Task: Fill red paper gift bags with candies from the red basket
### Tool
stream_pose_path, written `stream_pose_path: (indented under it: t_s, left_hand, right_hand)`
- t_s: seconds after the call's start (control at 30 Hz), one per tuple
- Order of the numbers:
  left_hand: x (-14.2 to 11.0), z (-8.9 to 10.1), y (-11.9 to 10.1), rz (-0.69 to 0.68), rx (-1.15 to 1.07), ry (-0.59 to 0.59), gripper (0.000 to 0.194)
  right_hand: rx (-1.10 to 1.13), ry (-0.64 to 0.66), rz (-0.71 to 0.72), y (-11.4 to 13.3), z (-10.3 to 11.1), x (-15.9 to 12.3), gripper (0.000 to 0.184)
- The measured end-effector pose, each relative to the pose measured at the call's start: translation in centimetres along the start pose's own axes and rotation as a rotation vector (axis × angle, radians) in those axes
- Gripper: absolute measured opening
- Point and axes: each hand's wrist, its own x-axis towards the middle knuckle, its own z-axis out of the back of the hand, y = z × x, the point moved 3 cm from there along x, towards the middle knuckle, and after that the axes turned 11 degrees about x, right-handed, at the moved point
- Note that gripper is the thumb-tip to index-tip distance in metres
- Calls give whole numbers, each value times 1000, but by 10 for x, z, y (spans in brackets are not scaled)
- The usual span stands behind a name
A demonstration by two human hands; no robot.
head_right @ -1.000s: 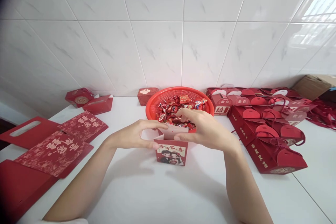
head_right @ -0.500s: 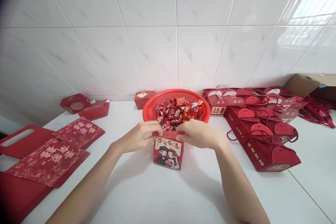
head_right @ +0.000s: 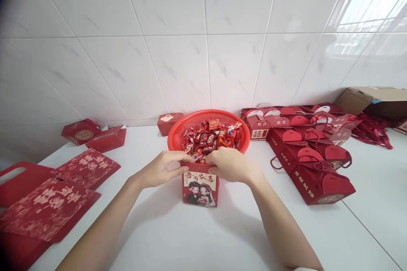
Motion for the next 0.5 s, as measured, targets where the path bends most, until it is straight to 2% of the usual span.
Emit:
stream_pose_path:
  t_s: [0.17, 0.27, 0.33, 0.4, 0.43, 0.5]
  left_hand:
    - [-1, 4, 4, -34, -87, 7, 22]
    - [3, 6, 10, -61, -234, -69, 34]
    - [6, 5, 17, -47, -328, -132, 45]
    - [10, 3, 22, -28, -363, -166, 55]
    - [11, 1, 24, -18, -357, -168, 59]
    - [12, -1, 26, 12, -309, -163, 58]
  right_hand:
    - [17, -78, 170, 6, 4, -1, 27]
    - [146, -227, 329, 4, 17, -13, 21]
    - [272, -367, 400, -2, 30, -32, 19]
    - [409, -535, 395, -15, 46, -57, 20]
    - [470, -643, 365, -23, 55, -71, 21]
    - [528, -978, 289, -42, 74, -103, 19]
